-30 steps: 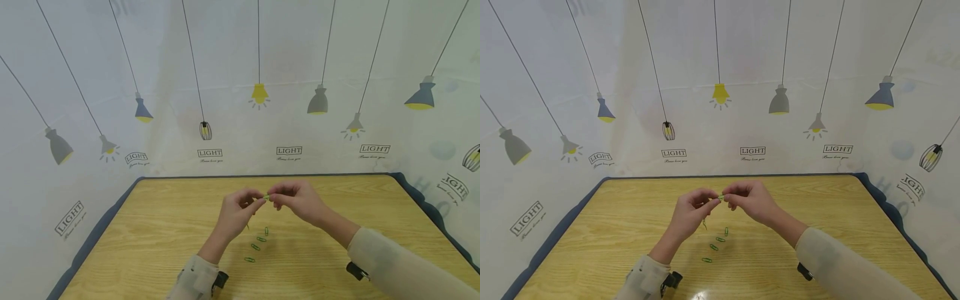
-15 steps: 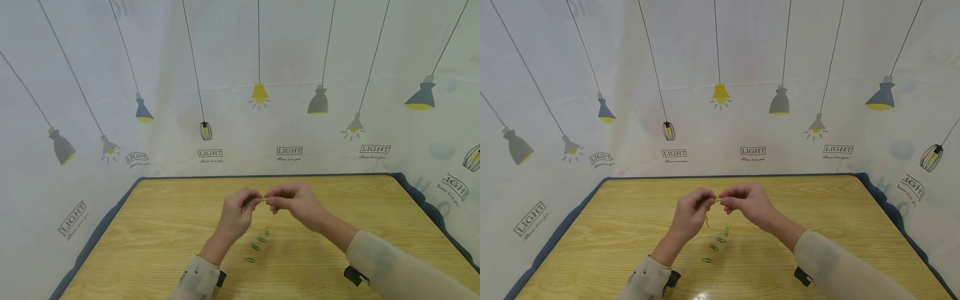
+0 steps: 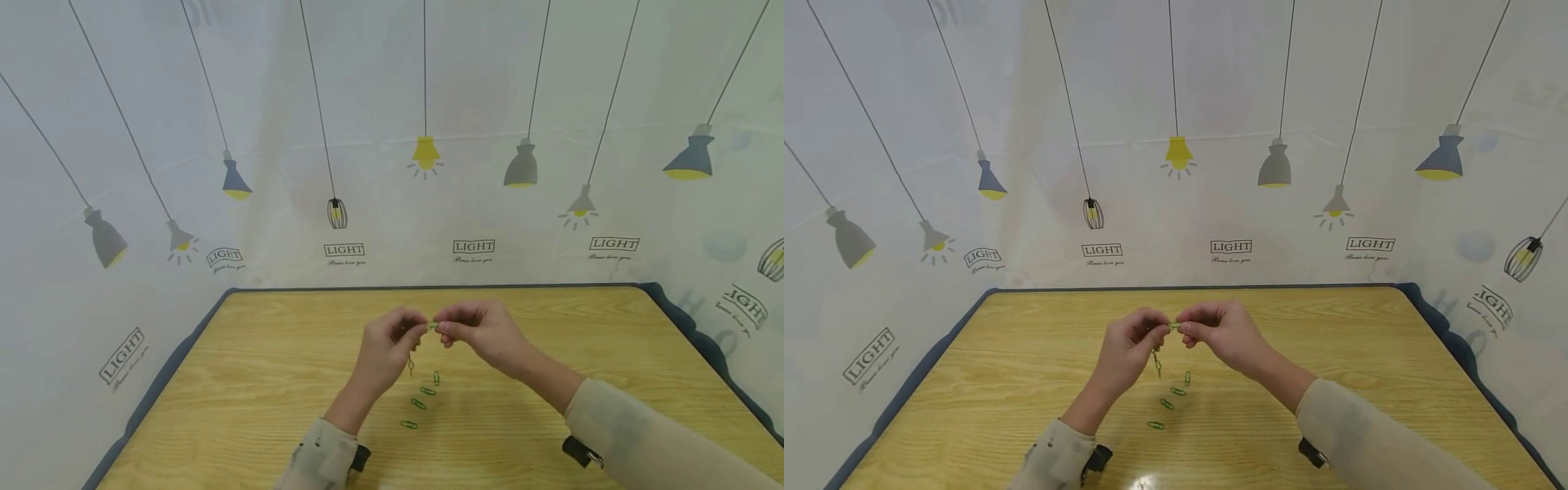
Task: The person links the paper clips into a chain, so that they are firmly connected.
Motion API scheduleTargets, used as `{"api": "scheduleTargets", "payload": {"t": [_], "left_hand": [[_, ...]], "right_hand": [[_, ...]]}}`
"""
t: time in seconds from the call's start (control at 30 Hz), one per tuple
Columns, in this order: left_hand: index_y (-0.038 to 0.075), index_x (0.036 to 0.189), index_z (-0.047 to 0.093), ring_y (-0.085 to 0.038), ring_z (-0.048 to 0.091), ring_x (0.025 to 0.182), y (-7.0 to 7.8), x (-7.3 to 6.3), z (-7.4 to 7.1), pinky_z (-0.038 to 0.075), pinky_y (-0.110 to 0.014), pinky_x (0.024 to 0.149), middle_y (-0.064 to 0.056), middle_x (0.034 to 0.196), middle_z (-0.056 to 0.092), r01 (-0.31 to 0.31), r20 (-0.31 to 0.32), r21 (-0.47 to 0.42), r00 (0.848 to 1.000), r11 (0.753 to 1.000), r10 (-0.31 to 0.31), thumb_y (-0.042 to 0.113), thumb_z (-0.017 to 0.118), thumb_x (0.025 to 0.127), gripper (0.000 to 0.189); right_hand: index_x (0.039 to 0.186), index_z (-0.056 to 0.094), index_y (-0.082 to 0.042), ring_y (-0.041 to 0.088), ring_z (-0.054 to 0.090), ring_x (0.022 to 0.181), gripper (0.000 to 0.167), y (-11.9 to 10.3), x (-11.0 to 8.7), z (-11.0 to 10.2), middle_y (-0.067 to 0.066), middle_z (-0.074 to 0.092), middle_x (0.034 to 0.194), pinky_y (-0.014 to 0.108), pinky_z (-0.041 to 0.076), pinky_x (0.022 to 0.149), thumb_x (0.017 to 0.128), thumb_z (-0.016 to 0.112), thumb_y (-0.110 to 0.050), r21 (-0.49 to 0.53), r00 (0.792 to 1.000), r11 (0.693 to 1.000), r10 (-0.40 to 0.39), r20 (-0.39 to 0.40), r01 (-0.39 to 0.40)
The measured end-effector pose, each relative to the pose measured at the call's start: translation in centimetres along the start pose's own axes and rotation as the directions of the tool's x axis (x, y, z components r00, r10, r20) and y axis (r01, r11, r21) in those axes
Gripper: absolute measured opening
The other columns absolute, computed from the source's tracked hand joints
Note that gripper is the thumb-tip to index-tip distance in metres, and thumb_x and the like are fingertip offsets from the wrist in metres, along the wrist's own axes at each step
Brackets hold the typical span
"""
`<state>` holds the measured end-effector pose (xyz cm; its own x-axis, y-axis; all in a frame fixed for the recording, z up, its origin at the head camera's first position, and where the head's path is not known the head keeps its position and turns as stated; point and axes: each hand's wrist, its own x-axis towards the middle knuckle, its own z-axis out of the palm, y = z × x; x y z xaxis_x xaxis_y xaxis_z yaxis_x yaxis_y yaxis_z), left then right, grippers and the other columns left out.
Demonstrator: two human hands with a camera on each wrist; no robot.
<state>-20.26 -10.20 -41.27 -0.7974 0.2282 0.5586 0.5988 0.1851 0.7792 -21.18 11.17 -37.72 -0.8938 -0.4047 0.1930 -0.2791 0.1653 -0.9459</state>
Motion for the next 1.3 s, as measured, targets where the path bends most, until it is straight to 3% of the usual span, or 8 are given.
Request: {"api": "scheduleTargets", "payload": {"t": [0.17,0.3,0.53,0.7,0.8,0.93,1.1,1.3], "left_hand": [[-0.001,0.116,0.071,-0.008,0.064,0.079,0.3,0.1,-0.1,0.059,-0.021,0.07,-0.019,0.105,0.074,0.166,0.021,-0.093,0.986,0.982,-0.165,0.013,0.069,0.105,0.019],[0.005,0.117,0.074,-0.01,0.063,0.078,0.3,0.2,-0.1,0.057,-0.022,0.069,-0.019,0.106,0.073,0.238,0.063,-0.097,0.97,0.966,-0.233,0.02,0.068,0.106,0.02],[0.006,0.114,0.076,-0.01,0.06,0.076,0.1,0.3,-0.4,0.055,-0.021,0.067,-0.018,0.103,0.073,0.264,0.106,-0.078,0.961,0.961,-0.255,0.023,0.066,0.108,0.02],[0.004,0.115,0.075,-0.01,0.06,0.077,0.0,0.3,-0.7,0.056,-0.024,0.069,-0.015,0.101,0.071,0.282,0.131,-0.082,0.954,0.956,-0.271,0.022,0.064,0.109,0.022],[0.003,0.115,0.075,-0.011,0.062,0.079,0.1,0.3,-0.8,0.061,-0.033,0.074,-0.014,0.1,0.072,0.293,0.122,-0.072,0.951,0.953,-0.283,0.023,0.064,0.109,0.024],[0.001,0.116,0.075,-0.011,0.069,0.086,0.1,0.4,-0.8,0.064,-0.044,0.086,-0.014,0.105,0.076,0.315,0.101,-0.092,0.947,0.945,-0.306,0.023,0.066,0.107,0.025],[-0.002,0.114,0.075,-0.012,0.072,0.089,-0.2,0.4,-0.7,0.062,-0.03,0.088,-0.016,0.105,0.076,0.348,0.08,-0.185,0.937,0.919,-0.339,0.02,0.068,0.106,0.025],[-0.003,0.112,0.072,-0.014,0.065,0.085,-0.1,0.5,-0.7,0.058,-0.025,0.081,-0.005,0.095,0.071,0.364,0.052,-0.237,0.931,0.901,-0.362,0.019,0.065,0.106,0.024]], "right_hand": [[0.11,0.077,0.004,0.011,0.074,0.08,0.013,0.3,-0.1,0.2,0.008,0.078,0.091,0.028,0.064,0.078,0.101,0.071,-0.005,-0.089,0.995,0.992,-0.098,-0.036,0.095],[0.108,0.077,0.002,0.011,0.075,0.08,0.011,0.5,-0.2,0.3,0.011,0.079,0.092,0.028,0.064,0.077,0.101,0.071,-0.004,-0.136,0.988,0.982,-0.143,-0.057,0.134],[0.109,0.077,-0.004,0.017,0.076,0.083,0.01,0.5,0.0,0.2,0.012,0.079,0.094,0.027,0.064,0.078,0.102,0.071,-0.007,-0.194,0.987,0.972,-0.147,-0.069,0.131],[0.107,0.077,0.0,0.017,0.075,0.079,0.009,1.1,0.1,0.0,0.014,0.078,0.091,0.026,0.063,0.075,0.101,0.071,-0.004,-0.214,0.982,0.964,-0.178,-0.062,0.161],[0.107,0.076,0.002,0.017,0.074,0.079,0.009,1.5,0.2,-0.2,0.013,0.077,0.09,0.026,0.063,0.074,0.101,0.071,-0.003,-0.216,0.982,0.962,-0.184,-0.053,0.168],[0.108,0.075,0.001,0.017,0.073,0.079,0.01,2.6,0.7,-0.2,0.014,0.077,0.092,0.027,0.062,0.072,0.102,0.07,-0.005,-0.258,0.99,0.958,-0.139,-0.022,0.129],[0.108,0.076,-0.003,0.013,0.068,0.08,0.009,5.5,1.6,0.1,0.01,0.076,0.096,0.027,0.06,0.07,0.102,0.07,-0.008,-0.391,0.998,0.921,0.017,0.057,0.007],[0.113,0.077,-0.006,0.013,0.066,0.094,0.015,8.6,1.8,0.3,0.004,0.074,0.105,0.032,0.058,0.083,0.098,0.075,-0.01,-0.516,0.967,0.856,0.123,0.225,0.011]]}}
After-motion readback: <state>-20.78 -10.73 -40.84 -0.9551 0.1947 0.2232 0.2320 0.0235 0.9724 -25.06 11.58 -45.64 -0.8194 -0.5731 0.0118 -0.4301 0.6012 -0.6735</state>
